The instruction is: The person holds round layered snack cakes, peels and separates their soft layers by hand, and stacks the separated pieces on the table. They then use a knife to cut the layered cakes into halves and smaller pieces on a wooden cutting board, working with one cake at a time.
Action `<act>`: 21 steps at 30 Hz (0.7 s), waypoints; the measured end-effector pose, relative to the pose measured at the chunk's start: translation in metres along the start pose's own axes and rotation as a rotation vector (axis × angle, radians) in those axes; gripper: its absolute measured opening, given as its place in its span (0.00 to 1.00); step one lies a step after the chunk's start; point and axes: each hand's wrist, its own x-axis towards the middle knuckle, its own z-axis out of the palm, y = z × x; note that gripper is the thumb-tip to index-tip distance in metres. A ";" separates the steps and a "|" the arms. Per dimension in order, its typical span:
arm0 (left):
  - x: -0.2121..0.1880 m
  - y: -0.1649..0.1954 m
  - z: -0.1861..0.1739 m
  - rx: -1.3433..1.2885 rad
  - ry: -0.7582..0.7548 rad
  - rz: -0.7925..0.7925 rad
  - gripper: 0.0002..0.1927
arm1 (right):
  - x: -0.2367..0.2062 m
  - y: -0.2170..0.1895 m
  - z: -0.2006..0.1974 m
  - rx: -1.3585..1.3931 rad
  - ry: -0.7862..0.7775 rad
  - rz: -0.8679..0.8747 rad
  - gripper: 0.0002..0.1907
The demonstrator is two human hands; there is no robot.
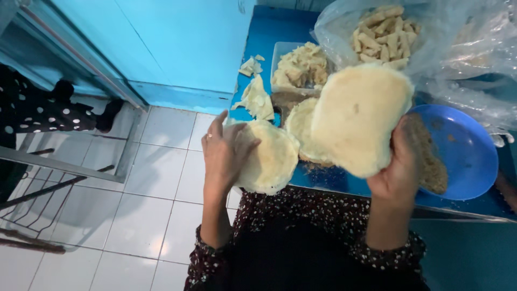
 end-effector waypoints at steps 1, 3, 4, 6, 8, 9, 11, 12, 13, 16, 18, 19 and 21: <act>0.000 0.001 0.000 0.001 0.016 0.003 0.18 | -0.004 -0.001 0.000 -0.024 0.021 -0.009 0.26; -0.006 0.004 -0.001 0.002 0.036 0.005 0.11 | -0.009 -0.004 -0.002 -0.069 0.050 -0.036 0.26; -0.010 0.004 -0.003 -0.090 0.055 -0.026 0.10 | -0.011 -0.006 -0.003 -0.089 0.052 -0.053 0.26; -0.016 -0.002 -0.008 -0.274 0.099 -0.084 0.07 | -0.013 -0.009 -0.008 -0.090 0.061 -0.078 0.26; -0.019 -0.011 -0.014 -0.211 0.133 -0.179 0.06 | -0.015 -0.011 -0.014 -0.055 0.079 -0.078 0.27; -0.019 -0.015 -0.016 -0.178 0.153 -0.225 0.06 | -0.016 -0.010 -0.018 -0.082 0.067 -0.126 0.27; -0.014 -0.019 -0.015 0.004 0.089 -0.263 0.08 | -0.019 -0.008 -0.026 -0.132 0.042 -0.224 0.26; -0.012 -0.018 -0.014 0.095 0.055 -0.285 0.10 | -0.022 -0.006 -0.029 -0.186 0.081 -0.269 0.25; -0.014 -0.014 -0.013 0.036 0.155 -0.239 0.15 | -0.026 -0.004 -0.030 -0.238 0.120 -0.318 0.25; -0.029 0.013 -0.007 -0.276 0.277 -0.139 0.28 | -0.039 0.009 -0.020 -0.594 0.206 -0.490 0.16; -0.036 0.041 0.009 -1.037 0.070 -0.191 0.42 | -0.047 0.014 -0.005 -1.055 0.052 -0.710 0.12; -0.035 0.055 0.019 -1.613 -0.076 -0.225 0.51 | -0.051 0.019 0.007 -1.351 -0.145 -0.875 0.10; -0.041 0.070 0.020 -1.933 -0.246 -0.476 0.56 | -0.062 0.027 0.032 -1.471 -0.594 -0.812 0.12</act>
